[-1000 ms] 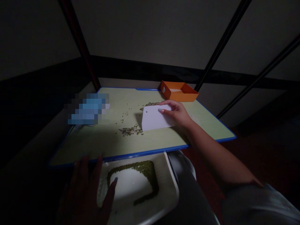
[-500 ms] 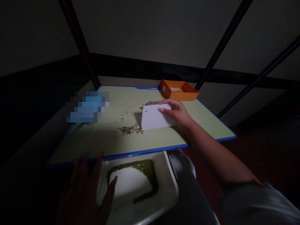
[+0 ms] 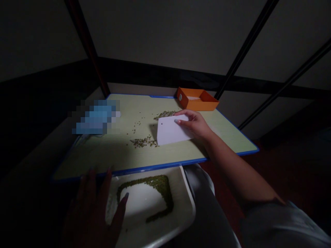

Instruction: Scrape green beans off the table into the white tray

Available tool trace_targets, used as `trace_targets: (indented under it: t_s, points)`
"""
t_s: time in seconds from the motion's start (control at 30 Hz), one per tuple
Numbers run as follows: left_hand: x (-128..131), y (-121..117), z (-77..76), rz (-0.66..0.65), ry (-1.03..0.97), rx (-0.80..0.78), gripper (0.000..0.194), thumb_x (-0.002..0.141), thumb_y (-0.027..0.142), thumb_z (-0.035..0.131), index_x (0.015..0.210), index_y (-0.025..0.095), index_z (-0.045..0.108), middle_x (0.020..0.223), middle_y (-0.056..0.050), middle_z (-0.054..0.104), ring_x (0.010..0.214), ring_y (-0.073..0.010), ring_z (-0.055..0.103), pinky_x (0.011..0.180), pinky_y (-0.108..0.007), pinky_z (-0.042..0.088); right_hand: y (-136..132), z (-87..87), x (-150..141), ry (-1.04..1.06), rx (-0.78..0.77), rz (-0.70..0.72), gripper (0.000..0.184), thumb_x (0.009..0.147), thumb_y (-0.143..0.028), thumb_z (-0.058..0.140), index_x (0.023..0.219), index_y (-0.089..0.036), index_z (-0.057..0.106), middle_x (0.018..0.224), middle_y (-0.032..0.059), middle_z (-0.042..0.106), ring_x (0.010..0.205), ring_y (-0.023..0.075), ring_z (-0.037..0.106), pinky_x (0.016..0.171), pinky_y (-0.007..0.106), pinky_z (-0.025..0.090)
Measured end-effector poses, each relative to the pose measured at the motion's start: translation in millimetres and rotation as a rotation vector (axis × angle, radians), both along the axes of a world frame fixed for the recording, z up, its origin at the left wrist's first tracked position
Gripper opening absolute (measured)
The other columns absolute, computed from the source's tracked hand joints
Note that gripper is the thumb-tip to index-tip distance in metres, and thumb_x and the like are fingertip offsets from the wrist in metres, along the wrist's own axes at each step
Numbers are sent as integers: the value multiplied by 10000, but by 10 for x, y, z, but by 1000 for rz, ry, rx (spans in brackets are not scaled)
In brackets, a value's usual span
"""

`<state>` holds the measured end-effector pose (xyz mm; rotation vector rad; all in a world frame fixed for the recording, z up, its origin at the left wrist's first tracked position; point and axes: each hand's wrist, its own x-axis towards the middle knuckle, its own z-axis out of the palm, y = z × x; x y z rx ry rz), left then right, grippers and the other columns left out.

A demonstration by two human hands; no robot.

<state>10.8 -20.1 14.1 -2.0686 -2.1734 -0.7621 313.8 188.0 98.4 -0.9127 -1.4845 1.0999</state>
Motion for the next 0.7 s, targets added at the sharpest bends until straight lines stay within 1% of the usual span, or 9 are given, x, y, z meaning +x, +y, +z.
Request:
trace_targets:
  t_s: [0.17,0.33,0.53,0.7]
  points:
    - [21,21,11,0,10,5,683,906,538,352,1531,349,153,1707,-104,114,1572,-351,137,1190,-702,320,-41,-17,-27,-10,-27,75,319,634,-349,871,899,-232,737,922,11,732,696,135,605,593,271,459]
    - [16,14,8,-18,27,-5,692,908,531,345,1535,354,113,1719,-62,43,1577,-339,115,1215,-685,291,-90,-25,-64,0,-53,131,317,641,-346,873,904,-236,736,904,4,726,689,130,605,570,260,469]
    - [22,8,9,0,-14,0,685,905,541,346,1531,363,133,1719,-60,57,1580,-328,107,1217,-684,285,-92,-41,-86,-8,-95,166,373,608,-378,900,885,-217,709,810,-18,710,643,115,587,546,231,449]
    - [6,11,-13,-12,-21,-4,672,906,534,343,1527,391,128,1721,-31,36,1577,-349,109,1201,-709,298,-86,-97,-136,15,-103,172,395,576,-365,929,828,-217,664,778,-29,688,634,111,572,569,241,453]
